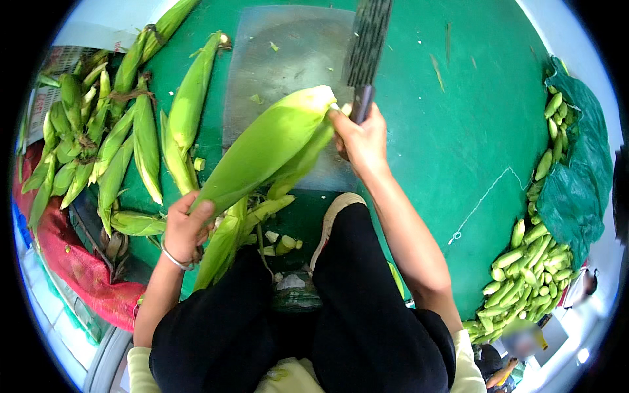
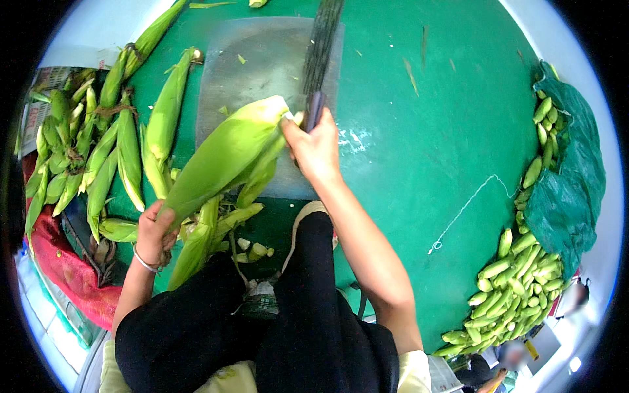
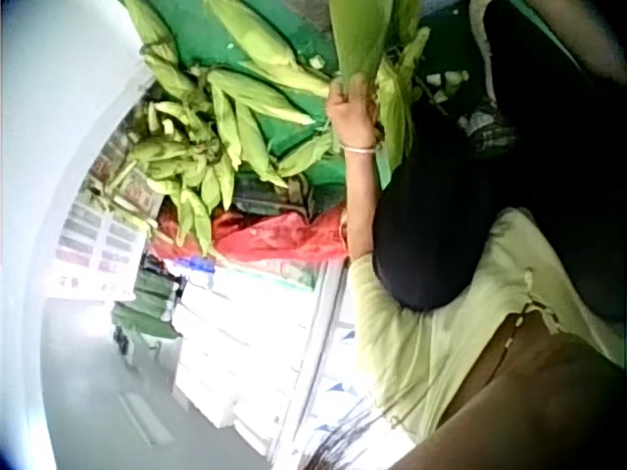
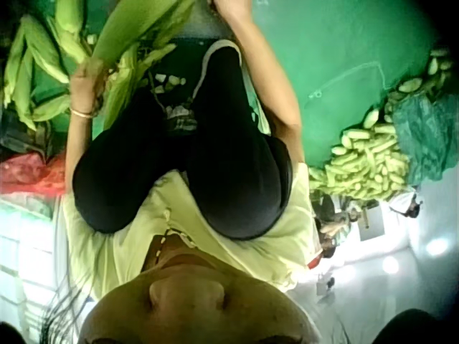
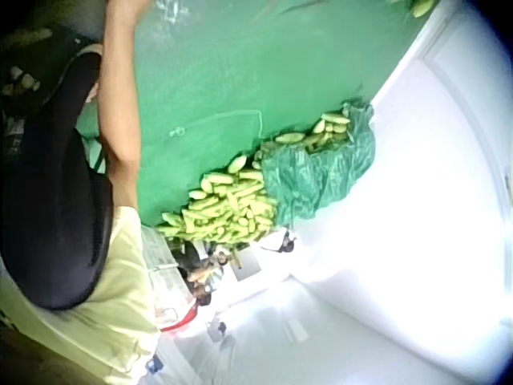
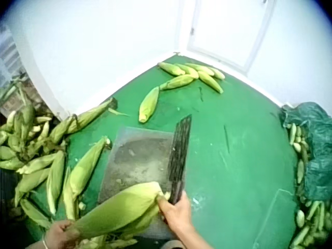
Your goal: The person peels corn cobs by first using a cleaver to chop off the ends and then pulling back the husks by hand.
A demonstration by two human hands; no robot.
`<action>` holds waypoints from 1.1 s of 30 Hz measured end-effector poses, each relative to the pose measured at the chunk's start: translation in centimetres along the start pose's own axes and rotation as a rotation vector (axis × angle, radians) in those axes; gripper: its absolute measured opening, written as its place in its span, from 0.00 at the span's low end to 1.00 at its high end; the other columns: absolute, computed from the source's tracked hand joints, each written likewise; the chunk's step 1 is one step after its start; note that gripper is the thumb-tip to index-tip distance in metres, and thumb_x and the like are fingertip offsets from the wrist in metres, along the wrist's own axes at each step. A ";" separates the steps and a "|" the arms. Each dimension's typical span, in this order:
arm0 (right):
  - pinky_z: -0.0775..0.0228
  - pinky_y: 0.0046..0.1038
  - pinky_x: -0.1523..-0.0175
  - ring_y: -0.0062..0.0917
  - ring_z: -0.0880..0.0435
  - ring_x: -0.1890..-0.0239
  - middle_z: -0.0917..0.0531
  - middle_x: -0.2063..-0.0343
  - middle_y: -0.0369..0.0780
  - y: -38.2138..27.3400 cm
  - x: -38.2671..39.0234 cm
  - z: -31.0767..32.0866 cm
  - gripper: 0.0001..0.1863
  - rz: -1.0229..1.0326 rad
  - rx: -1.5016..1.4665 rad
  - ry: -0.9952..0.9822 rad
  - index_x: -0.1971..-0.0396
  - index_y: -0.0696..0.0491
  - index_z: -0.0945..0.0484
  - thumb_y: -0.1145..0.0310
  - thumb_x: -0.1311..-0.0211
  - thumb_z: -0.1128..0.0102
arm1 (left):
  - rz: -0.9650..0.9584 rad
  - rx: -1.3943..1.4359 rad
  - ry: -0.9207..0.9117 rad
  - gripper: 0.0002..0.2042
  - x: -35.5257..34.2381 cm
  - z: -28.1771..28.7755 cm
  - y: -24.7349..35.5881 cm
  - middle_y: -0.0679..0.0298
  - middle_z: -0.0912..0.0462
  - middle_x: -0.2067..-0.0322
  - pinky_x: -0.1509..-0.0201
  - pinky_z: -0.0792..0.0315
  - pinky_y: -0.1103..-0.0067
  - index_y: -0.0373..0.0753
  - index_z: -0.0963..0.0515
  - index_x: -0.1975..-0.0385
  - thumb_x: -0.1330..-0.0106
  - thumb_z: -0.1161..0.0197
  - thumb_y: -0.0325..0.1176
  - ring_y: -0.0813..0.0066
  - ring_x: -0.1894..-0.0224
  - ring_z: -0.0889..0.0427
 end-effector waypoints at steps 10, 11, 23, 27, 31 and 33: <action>0.32 0.37 0.61 0.42 0.24 0.66 0.25 0.68 0.51 3.5 9.8 2.0 0.20 0.287 0.569 -0.266 0.65 0.61 0.28 0.59 0.46 0.39 | 0.092 0.009 -0.084 0.24 4.5 9.0 3.3 0.68 0.33 0.90 0.94 0.54 0.87 0.32 0.26 0.68 0.39 0.45 0.53 0.87 0.95 0.44; 0.33 0.38 0.61 0.43 0.24 0.64 0.25 0.67 0.51 3.5 10.4 2.4 0.19 0.364 0.561 -0.267 0.64 0.61 0.29 0.59 0.44 0.40 | 0.021 -0.122 0.016 0.22 3.7 9.1 4.3 0.69 0.32 0.90 0.94 0.54 0.87 0.33 0.26 0.70 0.40 0.44 0.52 0.87 0.95 0.44; 0.34 0.41 0.71 0.50 0.23 0.75 0.27 0.84 0.53 1.0 2.1 1.5 0.24 0.117 0.578 -0.159 0.73 0.61 0.32 0.51 0.35 0.57 | 0.046 -0.473 0.040 0.21 -9.0 0.3 6.8 0.72 0.35 0.90 0.86 0.49 0.85 0.35 0.23 0.75 0.42 0.40 0.52 0.87 0.89 0.41; 0.32 0.36 0.72 0.44 0.21 0.77 0.25 0.84 0.48 -2.6 3.7 1.6 0.20 0.246 0.398 -0.138 0.70 0.60 0.32 0.55 0.34 0.56 | 0.045 -0.469 0.040 0.22 -9.2 1.3 5.6 0.72 0.35 0.89 0.86 0.50 0.85 0.35 0.23 0.74 0.42 0.42 0.53 0.87 0.89 0.42; 0.31 0.38 0.71 0.46 0.22 0.77 0.25 0.83 0.52 4.1 -0.5 1.4 0.24 0.276 0.771 -0.142 0.75 0.61 0.31 0.53 0.34 0.58 | 0.096 -0.456 -0.021 0.23 -8.8 -0.2 7.0 0.72 0.35 0.88 0.86 0.50 0.85 0.35 0.22 0.73 0.41 0.43 0.54 0.87 0.88 0.41; 0.31 0.35 0.75 0.39 0.22 0.83 0.26 0.85 0.49 3.1 -2.0 1.1 0.28 0.329 0.766 -0.138 0.78 0.61 0.31 0.49 0.34 0.61 | 0.154 -0.461 0.026 0.23 -9.3 0.6 6.5 0.70 0.35 0.87 0.87 0.50 0.85 0.35 0.22 0.71 0.41 0.43 0.54 0.86 0.86 0.40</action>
Point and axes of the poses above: each hand's wrist, its own x-axis away from the middle knuckle, its own z-axis out of the back of the hand, y = z × x, the point moved 4 cm from there along -x, towards the middle knuckle
